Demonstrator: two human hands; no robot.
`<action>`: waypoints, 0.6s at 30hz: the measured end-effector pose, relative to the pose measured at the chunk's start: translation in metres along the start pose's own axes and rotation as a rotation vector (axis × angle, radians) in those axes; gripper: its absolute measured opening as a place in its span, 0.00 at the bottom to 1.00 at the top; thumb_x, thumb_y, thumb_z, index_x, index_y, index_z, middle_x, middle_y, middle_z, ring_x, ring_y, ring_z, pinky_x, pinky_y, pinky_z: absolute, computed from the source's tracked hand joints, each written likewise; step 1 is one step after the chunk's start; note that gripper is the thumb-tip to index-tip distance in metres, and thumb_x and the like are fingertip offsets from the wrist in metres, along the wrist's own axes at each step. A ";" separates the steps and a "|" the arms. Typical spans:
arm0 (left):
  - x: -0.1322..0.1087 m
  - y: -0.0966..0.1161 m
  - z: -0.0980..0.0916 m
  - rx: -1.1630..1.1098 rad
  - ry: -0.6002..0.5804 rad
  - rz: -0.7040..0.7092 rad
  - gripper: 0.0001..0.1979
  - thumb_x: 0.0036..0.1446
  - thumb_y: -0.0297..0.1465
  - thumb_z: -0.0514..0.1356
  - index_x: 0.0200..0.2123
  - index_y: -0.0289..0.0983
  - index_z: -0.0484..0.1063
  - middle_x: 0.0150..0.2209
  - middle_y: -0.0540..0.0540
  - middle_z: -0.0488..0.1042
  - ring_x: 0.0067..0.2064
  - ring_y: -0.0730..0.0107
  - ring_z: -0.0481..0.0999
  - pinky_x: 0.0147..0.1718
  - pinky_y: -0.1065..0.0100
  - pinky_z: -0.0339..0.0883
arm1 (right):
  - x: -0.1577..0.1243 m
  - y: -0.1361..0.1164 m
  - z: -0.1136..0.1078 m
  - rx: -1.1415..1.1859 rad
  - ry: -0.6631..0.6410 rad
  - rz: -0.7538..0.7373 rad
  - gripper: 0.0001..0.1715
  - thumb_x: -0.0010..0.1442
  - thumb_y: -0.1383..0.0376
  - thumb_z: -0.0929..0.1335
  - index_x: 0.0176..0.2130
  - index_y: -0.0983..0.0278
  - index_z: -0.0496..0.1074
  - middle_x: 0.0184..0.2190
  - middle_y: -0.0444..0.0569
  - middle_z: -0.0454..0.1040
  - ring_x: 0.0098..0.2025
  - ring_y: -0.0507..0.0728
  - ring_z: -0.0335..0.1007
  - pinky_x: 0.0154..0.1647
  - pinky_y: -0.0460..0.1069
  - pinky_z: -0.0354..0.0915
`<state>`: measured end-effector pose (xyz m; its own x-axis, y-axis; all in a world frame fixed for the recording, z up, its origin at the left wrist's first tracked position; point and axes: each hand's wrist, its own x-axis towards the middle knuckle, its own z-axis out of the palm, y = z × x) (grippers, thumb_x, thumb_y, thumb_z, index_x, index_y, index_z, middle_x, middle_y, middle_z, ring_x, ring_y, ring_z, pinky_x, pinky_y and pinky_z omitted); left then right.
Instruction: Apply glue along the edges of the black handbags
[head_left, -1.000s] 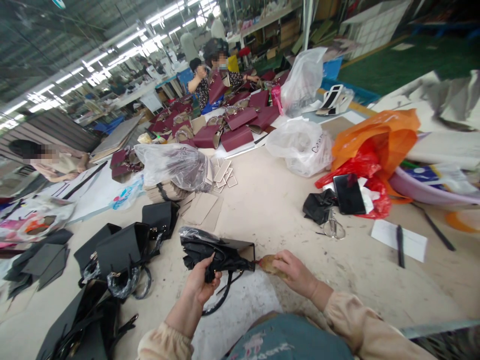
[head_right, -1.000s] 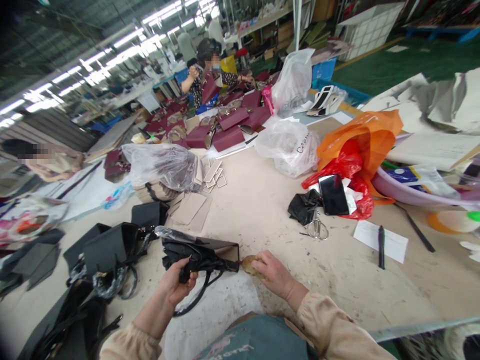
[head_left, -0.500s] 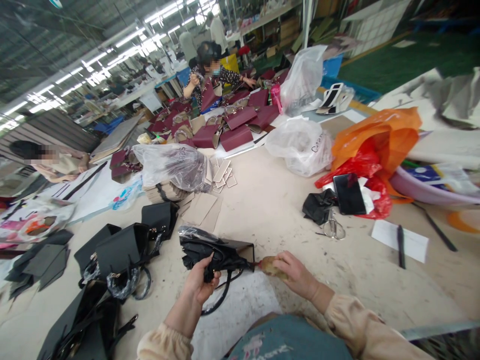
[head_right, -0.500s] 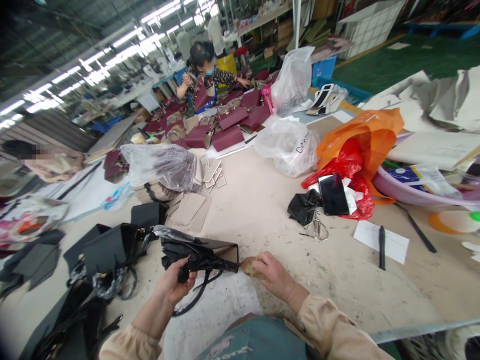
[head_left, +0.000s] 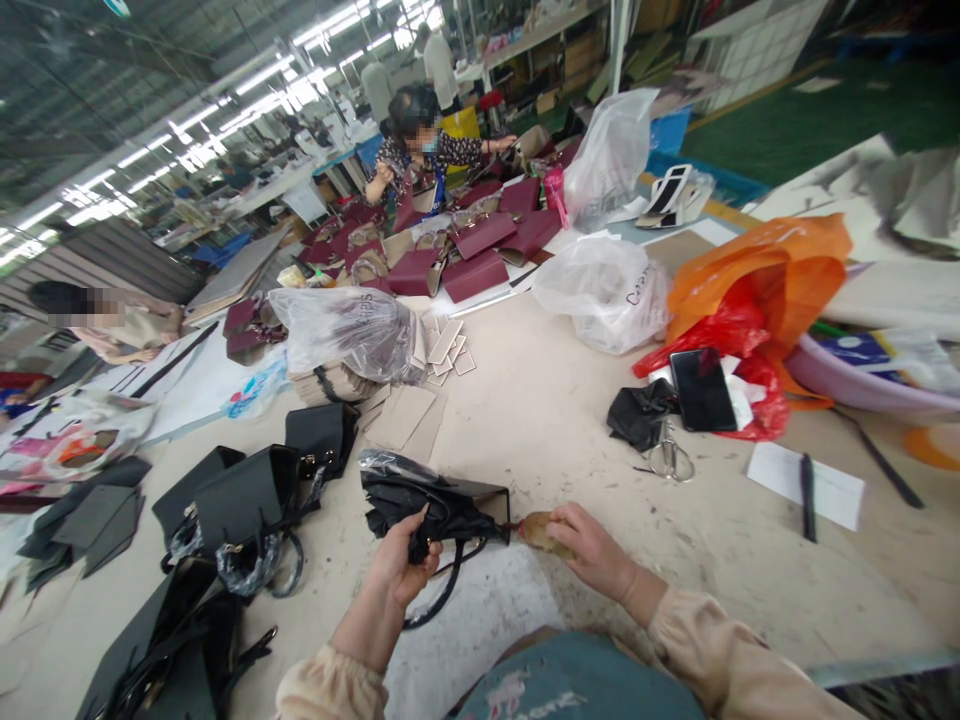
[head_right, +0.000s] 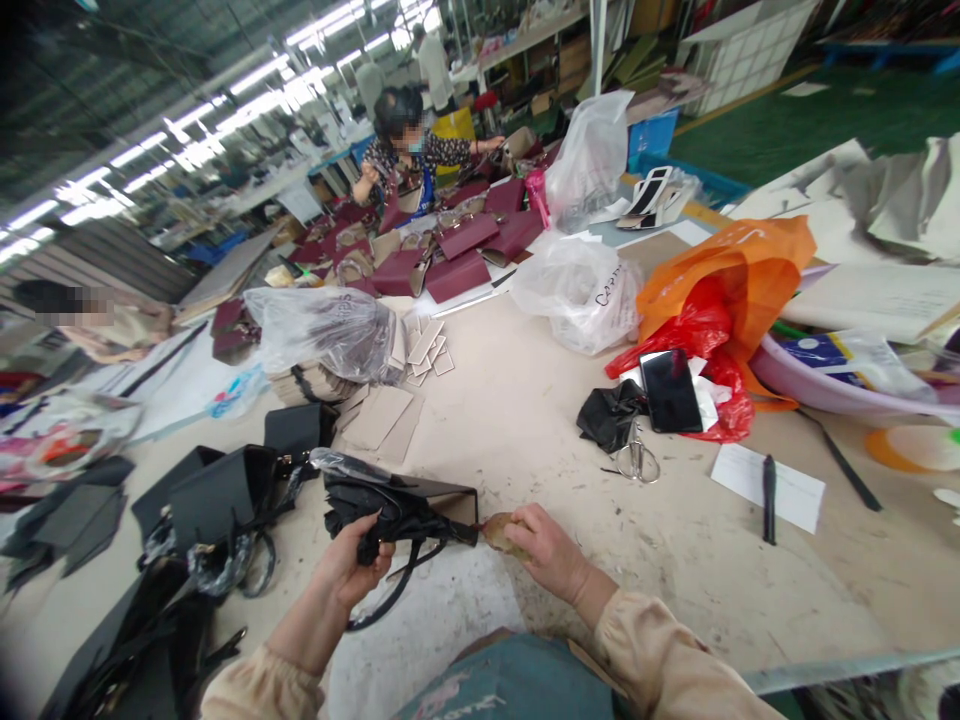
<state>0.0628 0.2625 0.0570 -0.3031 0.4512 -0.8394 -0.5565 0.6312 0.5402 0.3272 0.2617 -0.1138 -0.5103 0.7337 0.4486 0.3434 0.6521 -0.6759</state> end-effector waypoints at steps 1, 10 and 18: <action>0.000 0.000 0.001 0.004 0.000 0.000 0.09 0.60 0.28 0.53 0.27 0.36 0.60 0.18 0.52 0.63 0.14 0.79 0.61 0.11 0.80 0.50 | 0.000 -0.001 0.000 0.001 -0.001 -0.003 0.13 0.59 0.74 0.62 0.43 0.62 0.66 0.39 0.50 0.64 0.40 0.56 0.60 0.39 0.52 0.64; 0.003 0.001 0.000 0.013 -0.008 -0.011 0.08 0.61 0.30 0.53 0.29 0.37 0.59 0.18 0.53 0.63 0.15 0.79 0.61 0.11 0.81 0.49 | 0.017 0.015 -0.014 -0.018 0.072 0.006 0.13 0.60 0.73 0.62 0.44 0.61 0.66 0.42 0.52 0.64 0.44 0.58 0.59 0.42 0.55 0.65; 0.001 0.004 0.006 -0.005 0.015 -0.027 0.08 0.61 0.29 0.54 0.29 0.35 0.59 0.18 0.51 0.63 0.15 0.78 0.61 0.10 0.80 0.52 | 0.011 0.014 -0.010 -0.001 0.090 0.018 0.13 0.59 0.73 0.64 0.43 0.61 0.67 0.41 0.52 0.64 0.43 0.58 0.61 0.41 0.54 0.66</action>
<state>0.0650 0.2694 0.0585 -0.2999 0.4246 -0.8543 -0.5687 0.6394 0.5174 0.3344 0.2809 -0.1124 -0.4312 0.7593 0.4874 0.3529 0.6391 -0.6834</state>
